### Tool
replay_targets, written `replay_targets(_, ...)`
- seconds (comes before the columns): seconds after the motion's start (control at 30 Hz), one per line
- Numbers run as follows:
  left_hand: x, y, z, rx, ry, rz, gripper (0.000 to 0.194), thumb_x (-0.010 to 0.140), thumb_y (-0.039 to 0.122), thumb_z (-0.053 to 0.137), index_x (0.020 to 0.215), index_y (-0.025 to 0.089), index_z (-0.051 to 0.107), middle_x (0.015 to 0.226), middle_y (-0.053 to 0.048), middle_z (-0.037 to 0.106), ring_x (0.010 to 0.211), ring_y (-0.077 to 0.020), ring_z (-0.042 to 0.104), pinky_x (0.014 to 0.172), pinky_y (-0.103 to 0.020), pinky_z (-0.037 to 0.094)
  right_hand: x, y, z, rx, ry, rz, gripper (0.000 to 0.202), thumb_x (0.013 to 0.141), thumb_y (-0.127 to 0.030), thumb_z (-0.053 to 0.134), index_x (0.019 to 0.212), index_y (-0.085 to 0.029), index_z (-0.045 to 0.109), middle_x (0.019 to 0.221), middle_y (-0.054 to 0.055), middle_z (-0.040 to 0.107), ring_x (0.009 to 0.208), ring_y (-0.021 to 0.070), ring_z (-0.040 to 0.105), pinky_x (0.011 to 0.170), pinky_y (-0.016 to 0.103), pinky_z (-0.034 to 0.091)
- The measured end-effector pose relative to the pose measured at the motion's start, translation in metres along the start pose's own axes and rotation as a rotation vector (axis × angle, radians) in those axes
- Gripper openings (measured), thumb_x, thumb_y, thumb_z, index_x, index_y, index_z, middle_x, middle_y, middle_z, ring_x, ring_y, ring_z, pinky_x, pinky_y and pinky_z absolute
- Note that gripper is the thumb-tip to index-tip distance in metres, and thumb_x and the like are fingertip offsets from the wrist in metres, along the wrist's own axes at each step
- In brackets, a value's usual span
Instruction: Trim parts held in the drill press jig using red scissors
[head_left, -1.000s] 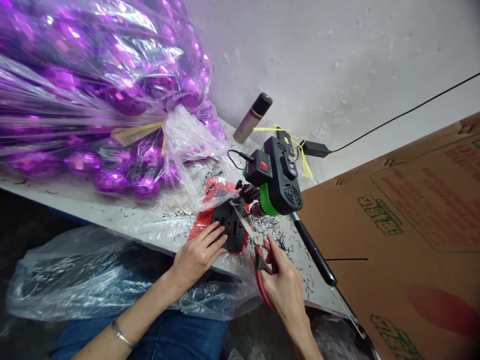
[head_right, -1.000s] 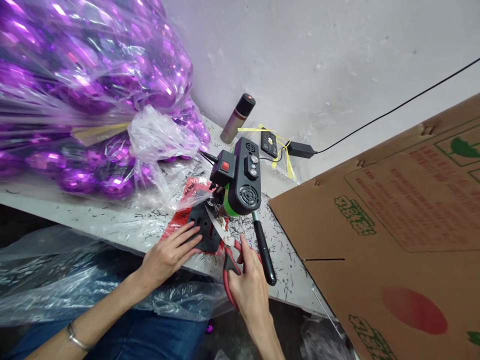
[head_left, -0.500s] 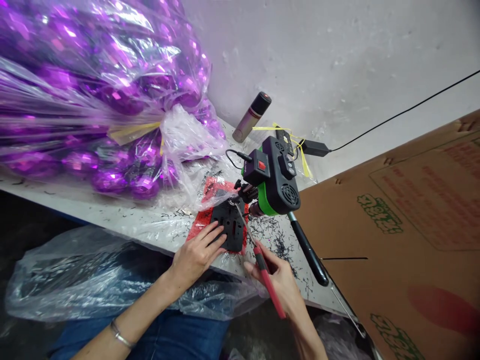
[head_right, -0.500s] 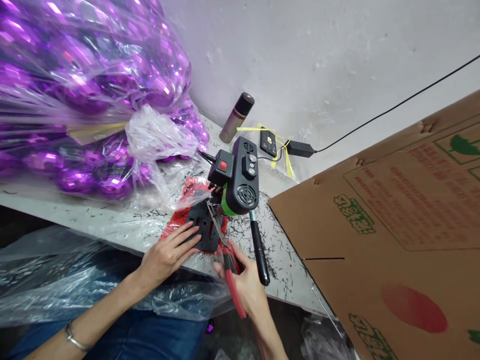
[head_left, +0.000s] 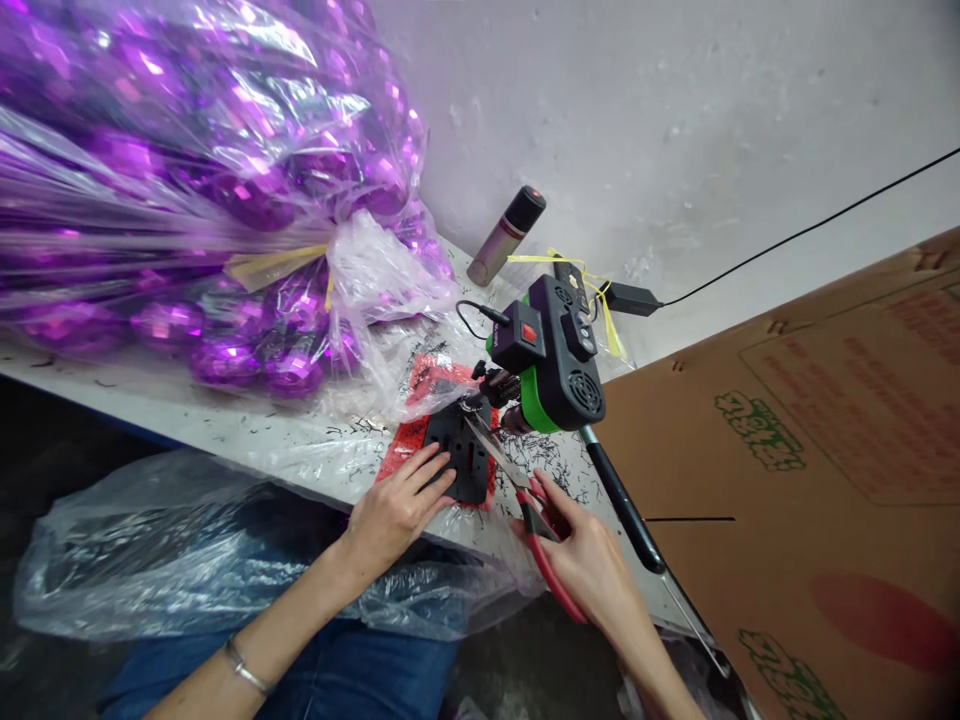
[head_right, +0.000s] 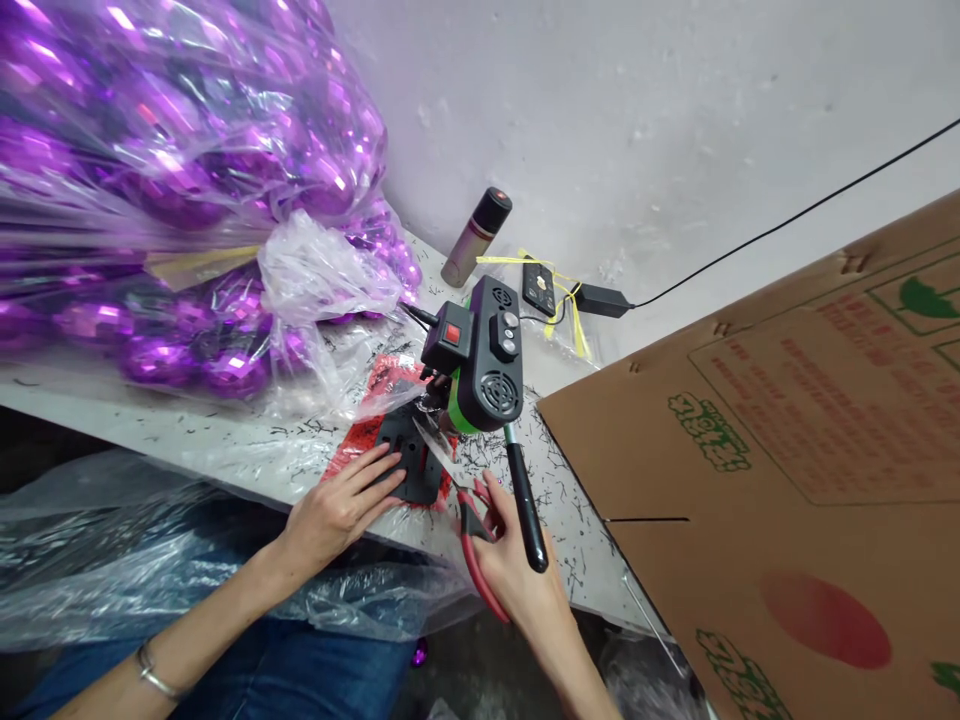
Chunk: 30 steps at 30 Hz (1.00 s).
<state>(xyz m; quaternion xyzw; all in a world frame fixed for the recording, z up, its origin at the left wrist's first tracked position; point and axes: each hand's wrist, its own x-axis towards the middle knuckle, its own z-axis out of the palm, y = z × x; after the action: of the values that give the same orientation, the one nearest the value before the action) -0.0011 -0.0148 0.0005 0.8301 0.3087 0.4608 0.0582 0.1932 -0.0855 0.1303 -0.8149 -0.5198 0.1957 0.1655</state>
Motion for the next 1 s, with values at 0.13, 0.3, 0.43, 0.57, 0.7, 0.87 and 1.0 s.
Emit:
replay_targets(0.13,0.0,0.0,0.001,-0.016,-0.004,-0.01,0.024,0.095,0.024,0.054,0.112,0.012,0.066,0.12,-0.011,0.069,0.121,-0.0245,0.059,0.094,-0.036,0.058,-0.006,0.009,0.006,-0.206,0.115,-0.115,0.063,0.076,-0.033,0.056,0.138,-0.021,0.054,0.094,0.005,0.072,0.076,0.0199,0.068,0.061,0.027,0.054)
replay_targets(0.3,-0.001,0.0,0.0,-0.014,-0.006,-0.007,0.024,0.094,0.023,0.056,0.112,0.011,0.066,0.12,-0.012,0.069,0.121,-0.0255,0.06,0.093,-0.036,0.058,-0.01,0.018,0.004,-0.206,0.05,-0.135,0.07,0.076,-0.028,0.055,0.145,-0.025,0.044,0.104,0.004,0.071,0.083,0.0184,0.068,0.056,0.022,0.051)
replay_targets(0.43,-0.001,0.0,0.0,0.006,-0.011,-0.006,0.024,0.095,0.025,0.053,0.112,0.013,0.066,0.12,-0.011,0.069,0.122,-0.0243,0.059,0.093,-0.035,0.058,-0.006,0.012,0.002,-0.154,0.084,-0.132,0.066,0.076,-0.032,0.058,0.141,-0.021,0.05,0.097,0.003,0.072,0.077,0.0178,0.068,0.066,0.026,0.054)
replay_targets(0.57,-0.001,0.0,0.0,0.012,-0.007,0.001,0.024,0.095,0.024,0.053,0.111,0.012,0.066,0.12,-0.011,0.069,0.121,-0.0249,0.06,0.093,-0.036,0.058,-0.005,0.002,0.006,-0.064,0.082,-0.098,0.062,0.076,-0.036,0.06,0.136,-0.019,0.057,0.097,0.004,0.074,0.08,0.0185,0.069,0.073,0.028,0.056)
replay_targets(0.7,-0.001,0.0,0.0,-0.017,-0.01,-0.013,0.025,0.094,0.023,0.055,0.113,0.012,0.066,0.121,-0.011,0.068,0.122,-0.025,0.058,0.094,-0.036,0.058,-0.004,0.0,0.007,-0.004,0.087,-0.056,0.063,0.073,-0.034,0.064,0.134,-0.021,0.058,0.102,0.005,0.075,0.084,0.0204,0.07,0.075,0.029,0.057)
replay_targets(0.87,-0.001,0.0,-0.001,-0.05,-0.014,-0.021,0.027,0.094,0.024,0.055,0.118,0.015,0.064,0.122,-0.011,0.067,0.124,-0.0244,0.057,0.095,-0.037,0.057,0.003,-0.002,0.002,0.207,-0.034,-0.033,0.06,0.064,-0.041,0.076,0.119,-0.019,0.07,0.096,0.004,0.077,0.087,0.0258,0.071,0.074,0.033,0.059)
replay_targets(1.0,-0.001,0.0,-0.001,-0.049,-0.019,-0.026,0.028,0.095,0.023,0.053,0.119,0.015,0.063,0.123,-0.011,0.067,0.124,-0.024,0.058,0.095,-0.036,0.057,0.007,-0.007,-0.003,0.301,-0.239,-0.006,0.062,0.064,-0.048,0.075,0.117,-0.018,0.071,0.098,0.004,0.077,0.09,0.0281,0.071,0.074,0.036,0.059)
